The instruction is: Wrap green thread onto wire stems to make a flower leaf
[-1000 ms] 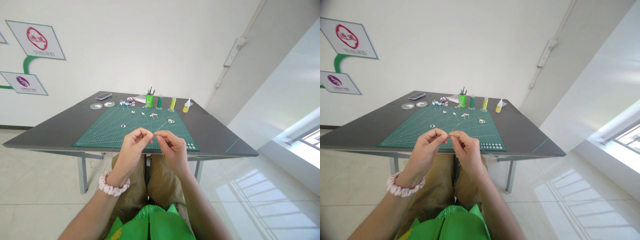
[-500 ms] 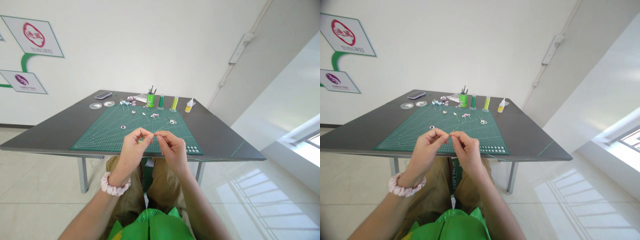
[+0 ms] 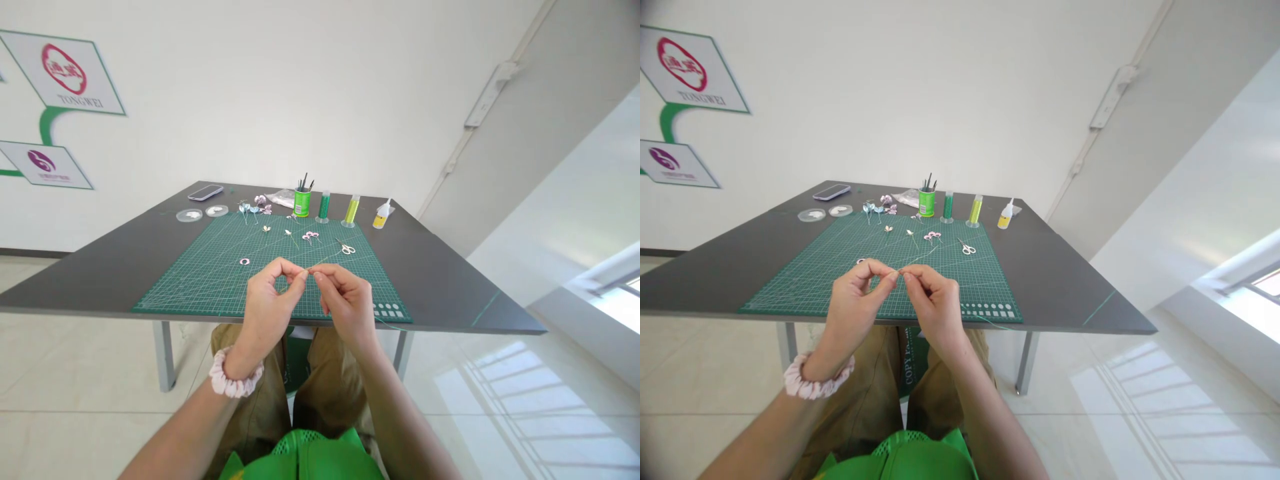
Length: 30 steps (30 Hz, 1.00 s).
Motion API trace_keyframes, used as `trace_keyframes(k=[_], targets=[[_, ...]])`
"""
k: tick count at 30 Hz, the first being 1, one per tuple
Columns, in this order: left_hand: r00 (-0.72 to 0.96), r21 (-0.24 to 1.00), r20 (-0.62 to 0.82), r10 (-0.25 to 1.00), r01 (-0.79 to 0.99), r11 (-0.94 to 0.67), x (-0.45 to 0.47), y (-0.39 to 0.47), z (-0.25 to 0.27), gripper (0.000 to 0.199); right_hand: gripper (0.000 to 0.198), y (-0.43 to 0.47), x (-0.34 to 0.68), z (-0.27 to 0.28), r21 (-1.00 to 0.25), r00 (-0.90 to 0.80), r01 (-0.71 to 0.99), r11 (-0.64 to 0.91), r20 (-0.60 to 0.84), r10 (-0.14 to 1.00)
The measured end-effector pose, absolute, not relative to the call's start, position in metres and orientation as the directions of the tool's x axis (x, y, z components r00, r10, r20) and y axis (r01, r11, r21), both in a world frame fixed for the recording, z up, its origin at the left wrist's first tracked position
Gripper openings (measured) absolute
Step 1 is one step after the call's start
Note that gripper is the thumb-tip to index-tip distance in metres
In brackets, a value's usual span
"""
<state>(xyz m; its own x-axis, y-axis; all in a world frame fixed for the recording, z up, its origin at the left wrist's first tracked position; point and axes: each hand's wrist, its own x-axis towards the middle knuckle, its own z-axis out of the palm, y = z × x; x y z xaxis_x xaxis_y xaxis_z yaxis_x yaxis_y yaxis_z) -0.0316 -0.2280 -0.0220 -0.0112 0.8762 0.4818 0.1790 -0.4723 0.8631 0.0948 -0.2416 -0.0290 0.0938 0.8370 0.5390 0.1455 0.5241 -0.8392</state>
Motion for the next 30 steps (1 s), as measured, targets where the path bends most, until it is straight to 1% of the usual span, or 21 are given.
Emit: trace_keyframes(k=[3,8,15,19,26,30], targets=[[-0.015,0.839,0.514,0.858,0.217,-0.499,-0.03,-0.223,-0.022,0.014,0.018,-0.237,0.096,-0.028,-0.86,0.109,0.107,0.499,0.509,0.854],[-0.018,0.79,0.573,0.82,0.281,-0.545,-0.029,-0.216,-0.02,0.013,0.019,-0.23,0.095,-0.024,-0.91,0.129,0.007,0.414,0.411,0.902],[-0.022,0.696,0.651,0.759,0.418,-0.585,-0.028,-0.203,-0.02,0.014,0.017,-0.216,0.094,-0.019,-0.915,0.142,-0.036,0.402,0.393,0.908],[-0.011,0.67,0.672,0.74,0.436,-0.601,-0.027,-0.194,-0.018,0.015,0.016,-0.204,0.094,-0.016,-0.92,0.138,-0.102,0.379,0.364,0.921],[0.021,0.567,0.758,0.652,0.474,-0.674,-0.022,-0.172,-0.009,0.016,0.013,-0.181,0.098,-0.013,-0.904,0.121,-0.249,0.348,0.327,0.937],[0.038,0.557,0.763,0.646,0.469,-0.686,-0.02,-0.161,-0.005,0.015,0.012,-0.171,0.102,-0.01,-0.91,0.108,-0.257,0.325,0.307,0.946]])
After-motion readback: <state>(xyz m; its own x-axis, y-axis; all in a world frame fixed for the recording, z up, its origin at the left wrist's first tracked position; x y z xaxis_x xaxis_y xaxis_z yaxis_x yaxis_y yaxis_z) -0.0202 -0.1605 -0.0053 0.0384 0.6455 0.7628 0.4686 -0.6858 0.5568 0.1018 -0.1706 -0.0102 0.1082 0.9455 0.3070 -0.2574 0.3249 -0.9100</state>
